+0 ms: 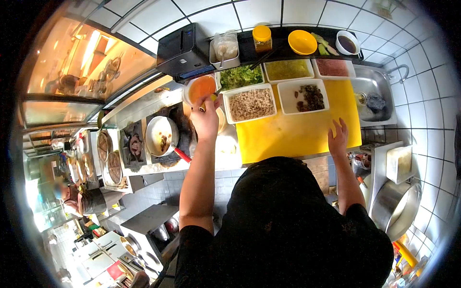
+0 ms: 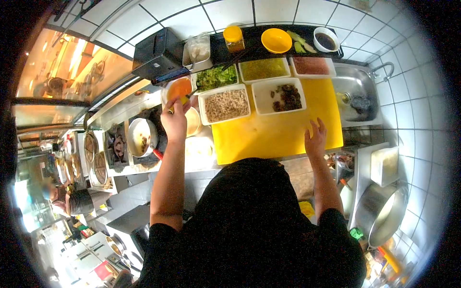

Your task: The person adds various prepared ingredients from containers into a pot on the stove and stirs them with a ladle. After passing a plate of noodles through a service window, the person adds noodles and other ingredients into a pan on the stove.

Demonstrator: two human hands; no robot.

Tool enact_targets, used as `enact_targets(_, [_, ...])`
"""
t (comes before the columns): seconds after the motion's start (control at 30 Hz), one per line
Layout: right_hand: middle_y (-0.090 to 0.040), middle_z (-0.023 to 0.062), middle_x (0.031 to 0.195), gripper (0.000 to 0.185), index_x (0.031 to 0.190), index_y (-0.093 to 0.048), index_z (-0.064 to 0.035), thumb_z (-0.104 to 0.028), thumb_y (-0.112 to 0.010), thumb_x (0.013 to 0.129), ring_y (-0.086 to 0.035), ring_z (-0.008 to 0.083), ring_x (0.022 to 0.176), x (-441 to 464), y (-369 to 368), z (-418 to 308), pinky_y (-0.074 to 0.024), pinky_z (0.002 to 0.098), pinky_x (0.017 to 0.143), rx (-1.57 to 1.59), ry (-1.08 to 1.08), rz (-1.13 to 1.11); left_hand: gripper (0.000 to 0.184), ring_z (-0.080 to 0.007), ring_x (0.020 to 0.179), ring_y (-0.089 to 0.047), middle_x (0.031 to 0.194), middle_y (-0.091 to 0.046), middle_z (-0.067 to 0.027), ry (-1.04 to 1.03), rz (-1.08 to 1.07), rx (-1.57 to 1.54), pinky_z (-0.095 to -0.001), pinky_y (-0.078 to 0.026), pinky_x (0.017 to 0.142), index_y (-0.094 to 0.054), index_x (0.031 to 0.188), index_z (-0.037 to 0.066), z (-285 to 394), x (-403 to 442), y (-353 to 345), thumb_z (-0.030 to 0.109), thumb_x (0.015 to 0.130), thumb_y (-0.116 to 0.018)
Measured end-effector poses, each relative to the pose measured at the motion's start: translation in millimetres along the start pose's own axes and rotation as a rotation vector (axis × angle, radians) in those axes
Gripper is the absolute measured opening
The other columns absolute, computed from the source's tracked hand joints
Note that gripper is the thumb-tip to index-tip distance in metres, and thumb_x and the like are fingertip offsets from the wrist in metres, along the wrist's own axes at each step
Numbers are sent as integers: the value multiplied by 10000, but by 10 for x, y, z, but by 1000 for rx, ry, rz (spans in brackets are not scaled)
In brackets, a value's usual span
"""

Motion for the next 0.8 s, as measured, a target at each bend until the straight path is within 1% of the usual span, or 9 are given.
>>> enact_targets(0.03, [-450, 212, 1460, 421, 1307, -595, -34, -115, -678, 903, -432, 415, 1335, -17, -2, 12, -422, 474, 1076, 8, -12, -4, 284, -252, 907, -750, 960, -728, -206, -23, -8, 56, -251, -571, 782, -595, 1121, -127, 13, -5, 14, 123, 1006, -527])
enact_targets(0.13, [-460, 203, 1457, 406, 1325, -590, -56, -117, -661, 929, -433, 400, 1350, -79, 12, 37, -403, 480, 1094, 6, -18, -10, 282, -312, 901, -720, 1050, -653, -223, 136, 63, -307, -372, -618, 846, -574, 1133, -154, 18, -49, 68, 91, 999, -540])
enact_targets(0.17, [-466, 199, 1456, 399, 1334, -588, -67, -118, -653, 943, -432, 393, 1359, -96, 19, 36, -395, 483, 1102, 0, -13, -11, 291, -327, 899, -718, 1047, -645, -238, 165, 96, -390, -386, -620, 855, -552, 1132, -159, -42, -20, 107, 96, 992, -549])
enact_targets(0.27, [-470, 197, 1453, 396, 1338, -586, -68, -124, -647, 950, -425, 391, 1368, -139, 6, 55, -393, 480, 1107, -56, -19, -13, 300, -338, 914, -716, 1042, -641, -253, 212, 156, -493, -397, -622, 862, -531, 1143, -160, -59, -4, 192, 97, 988, -543])
enact_targets(0.37, [-458, 196, 1462, 383, 1325, -590, -66, -127, -646, 951, -415, 389, 1376, -133, 38, -40, -393, 479, 1111, -16, -68, -57, 294, -349, 925, -714, 1031, -645, -260, 238, 188, -521, -404, -624, 864, -527, 1142, -155, -133, -8, 254, 93, 983, -531])
enact_targets(0.47, [-424, 213, 1488, 419, 1359, -568, -50, -145, -626, 955, -401, 401, 1380, -129, 15, -55, -382, 485, 1118, -29, -70, -99, 275, -352, 917, -714, 1028, -648, -270, 256, 206, -566, -405, -625, 860, -535, 1112, -154, -78, -59, 296, 89, 984, -521])
enact_targets(0.6, [-427, 211, 1486, 416, 1366, -565, -50, -149, -621, 965, -396, 396, 1386, -115, 9, -135, -381, 486, 1122, -19, -72, -117, 268, -353, 905, -714, 1022, -656, -274, 238, 195, -616, -408, -624, 854, -553, 1092, -151, -35, -118, 397, 92, 988, -508])
enact_targets(0.67, [-431, 212, 1484, 427, 1374, -560, -52, -149, -626, 963, -392, 396, 1389, -115, 15, -202, -382, 486, 1122, -23, -88, -140, 268, -350, 903, -715, 1019, -662, -272, 219, 208, -645, -413, -624, 849, -562, 1083, -150, -44, -179, 487, 95, 991, -501])
enact_targets(0.8, [-434, 211, 1485, 435, 1366, -567, -70, -136, -647, 943, -393, 406, 1389, -93, -60, -259, -384, 493, 1117, -26, -31, -139, 269, -350, 930, -717, 1022, -670, -280, 241, 253, -686, -411, -620, 868, -553, 1103, -130, -82, -391, 836, 118, 1001, -536])
Point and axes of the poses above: each hand's wrist, its own x-axis towards the middle knuckle, its own y-axis out of the back of the hand, z = x × y, the point moved 7 cm from there along x, towards the middle knuckle
